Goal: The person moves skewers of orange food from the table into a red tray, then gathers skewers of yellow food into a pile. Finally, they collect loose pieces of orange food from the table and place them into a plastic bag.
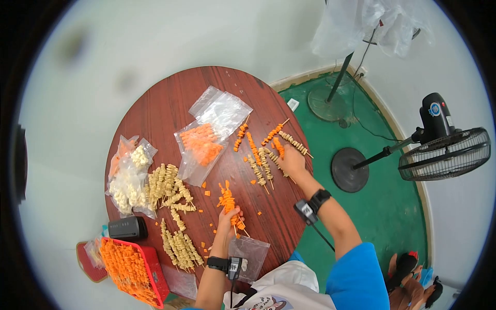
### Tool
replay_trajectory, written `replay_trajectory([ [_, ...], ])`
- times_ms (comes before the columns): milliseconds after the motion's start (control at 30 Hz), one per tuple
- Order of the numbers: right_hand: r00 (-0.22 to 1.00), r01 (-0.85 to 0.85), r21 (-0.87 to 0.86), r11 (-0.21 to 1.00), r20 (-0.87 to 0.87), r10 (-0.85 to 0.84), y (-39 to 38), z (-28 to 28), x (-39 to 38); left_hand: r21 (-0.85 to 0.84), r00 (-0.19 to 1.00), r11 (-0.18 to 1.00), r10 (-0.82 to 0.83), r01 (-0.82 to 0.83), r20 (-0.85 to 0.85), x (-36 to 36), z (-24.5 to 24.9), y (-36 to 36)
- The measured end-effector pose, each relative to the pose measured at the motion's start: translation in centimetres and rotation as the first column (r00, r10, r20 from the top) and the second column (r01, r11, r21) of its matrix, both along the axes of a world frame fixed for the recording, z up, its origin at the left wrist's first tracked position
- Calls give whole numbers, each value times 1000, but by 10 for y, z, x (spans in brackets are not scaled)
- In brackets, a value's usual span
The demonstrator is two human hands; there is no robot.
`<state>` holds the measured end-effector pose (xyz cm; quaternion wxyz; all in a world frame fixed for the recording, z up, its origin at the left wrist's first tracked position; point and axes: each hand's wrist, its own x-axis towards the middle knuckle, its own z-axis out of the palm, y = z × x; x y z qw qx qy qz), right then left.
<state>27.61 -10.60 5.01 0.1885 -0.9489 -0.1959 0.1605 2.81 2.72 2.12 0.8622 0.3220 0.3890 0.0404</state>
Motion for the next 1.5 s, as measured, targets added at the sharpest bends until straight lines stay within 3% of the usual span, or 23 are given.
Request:
replay_trajectory([
  [67, 995, -89, 290, 953, 68, 72, 6, 11, -32, -41, 997, 997, 67, -66, 32, 6, 16, -10],
  [133, 936, -276, 367, 888, -107, 335, 13, 14, -70, -77, 989, 989, 133, -129, 59, 14, 28, -20],
  [200, 863, -378, 465, 801, -136, 486, 17, 24, -105, -184, 974, 971, 180, -153, 140, 22, 31, -26],
  [300, 786, -569, 453, 687, 54, 615, 19, 29, -120, -148, 967, 979, 170, -143, 190, 17, 5, -21],
  [367, 603, -366, 608, 705, -421, 677, 28, 47, -86, -122, 963, 973, 216, -198, 158, 17, 27, -20],
  [400, 589, -213, 516, 830, -609, 530, 36, 56, -62, -118, 962, 971, 225, -208, 157, 13, 27, -17],
  [433, 788, -368, 485, 793, -290, 543, 45, 18, -30, -108, 959, 972, 223, -206, 173, 6, 25, -13],
  [467, 868, -490, 85, 868, 142, 476, 50, 22, -3, -97, 956, 974, 221, -206, 191, 0, 22, -9],
  [500, 806, -437, -127, 890, 384, 451, 56, -20, 35, -108, 958, 970, 233, -217, 169, -6, 19, -6],
  [533, 720, -396, -209, 894, 534, 444, 57, -15, 51, -101, 955, 968, 243, -229, 172, -13, 19, -4],
  [600, 563, -488, -423, 764, 517, 645, 52, -37, 84, -124, 965, 975, 203, -184, 166, -26, 17, -3],
  [733, 469, -648, -473, 597, 370, 802, 64, -36, 110, -140, 957, 964, 246, -225, 155, -59, 36, -6],
  [800, 573, -568, -345, 747, 485, 660, 73, -15, 115, -115, 953, 956, 281, -268, 115, -76, 41, -8],
  [833, 647, -576, -194, 794, 484, 589, 79, -4, 113, -84, 948, 950, 307, -301, 77, -85, 41, -7],
  [867, 644, -583, -195, 789, 481, 595, 87, 4, 104, -86, 946, 947, 315, -309, 73, -93, 39, -7],
  [933, 943, -330, 95, 939, 84, 323, 102, 13, 81, -91, 933, 934, 353, -347, 66, -107, 33, -8],
  [1067, 987, -145, 77, 986, -59, 150, 114, -21, 46, -83, 915, 917, 396, -390, 75, -107, 35, -8],
  [1167, 979, -176, 11, 984, -102, 176, 116, -45, 41, -75, 896, 901, 433, -427, 101, -101, 49, -8],
  [1267, 978, -128, 84, 988, -153, 140, 117, -16, 25, -46, 887, 898, 441, -439, 137, -107, 56, -6],
  [1300, 977, -140, 87, 986, -150, 152, 117, -12, 22, -45, 881, 892, 451, -449, 141, -112, 56, -5],
  [1367, 977, -146, 560, 815, -47, 207, 117, -5, 18, -48, 894, 902, 431, -428, 122, -127, 55, -4],
  [1400, 973, -158, 561, 812, -51, 225, 120, 4, 18, -46, 887, 895, 447, -445, 119, -131, 58, -4],
  [1500, 808, -567, 271, 778, 366, 461, 134, 28, 32, -43, 888, 902, 430, -429, 166, -137, 73, -6],
])
